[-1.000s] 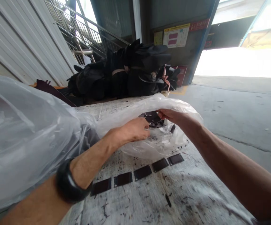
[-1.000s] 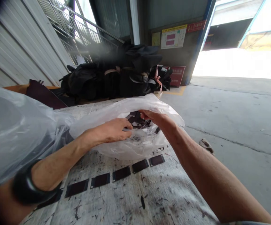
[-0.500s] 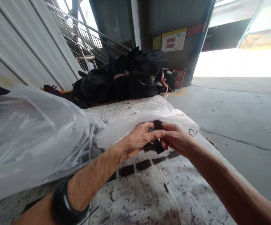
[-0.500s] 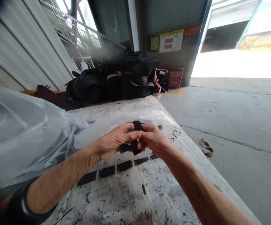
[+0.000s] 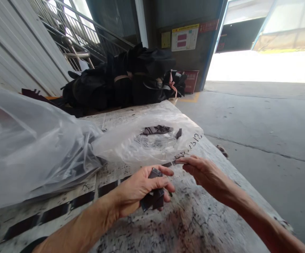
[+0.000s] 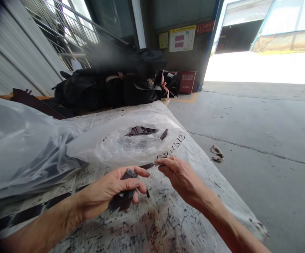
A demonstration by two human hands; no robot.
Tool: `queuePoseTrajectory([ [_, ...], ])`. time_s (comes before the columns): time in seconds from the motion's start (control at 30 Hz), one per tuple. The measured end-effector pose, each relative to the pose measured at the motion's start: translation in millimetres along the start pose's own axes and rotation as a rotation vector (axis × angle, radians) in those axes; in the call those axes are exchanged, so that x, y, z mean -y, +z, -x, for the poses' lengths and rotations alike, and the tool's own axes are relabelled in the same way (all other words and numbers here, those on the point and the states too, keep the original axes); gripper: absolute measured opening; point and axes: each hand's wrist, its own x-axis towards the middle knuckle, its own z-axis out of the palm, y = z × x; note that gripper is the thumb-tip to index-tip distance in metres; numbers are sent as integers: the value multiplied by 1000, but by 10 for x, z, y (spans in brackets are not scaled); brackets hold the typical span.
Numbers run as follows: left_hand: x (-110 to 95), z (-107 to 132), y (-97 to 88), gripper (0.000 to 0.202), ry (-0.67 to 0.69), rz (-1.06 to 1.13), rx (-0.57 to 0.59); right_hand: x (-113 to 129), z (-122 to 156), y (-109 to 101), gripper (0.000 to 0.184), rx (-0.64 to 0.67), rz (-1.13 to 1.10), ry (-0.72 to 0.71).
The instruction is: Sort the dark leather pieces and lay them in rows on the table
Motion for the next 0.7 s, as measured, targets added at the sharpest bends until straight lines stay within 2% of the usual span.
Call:
queuePoseTrajectory([
  [0.1,75,-56,100,31,-24,-37,29,-90,229,11,28,-17,192,-111],
  [0.2,145,-154,209,27,-25,-79,60,-136,413,75,31,23,157,-150],
  [0.27,195,-206,273,23,-35,-114,36,-159,498,104,34,51,68,-140],
  [0.33,242,-232,327,21,-46,-165,-5,-186,545,105,37,96,-67,-68],
  [0.43,271,-234,386,17,-44,-324,-28,-255,521,42,31,142,-345,135],
  [0.53,194,-254,392,16,83,-640,-85,-371,361,-115,26,123,-502,276],
  [0.7,-127,-491,218,22,435,-1115,-273,-596,-110,-476,19,44,-381,302],
])
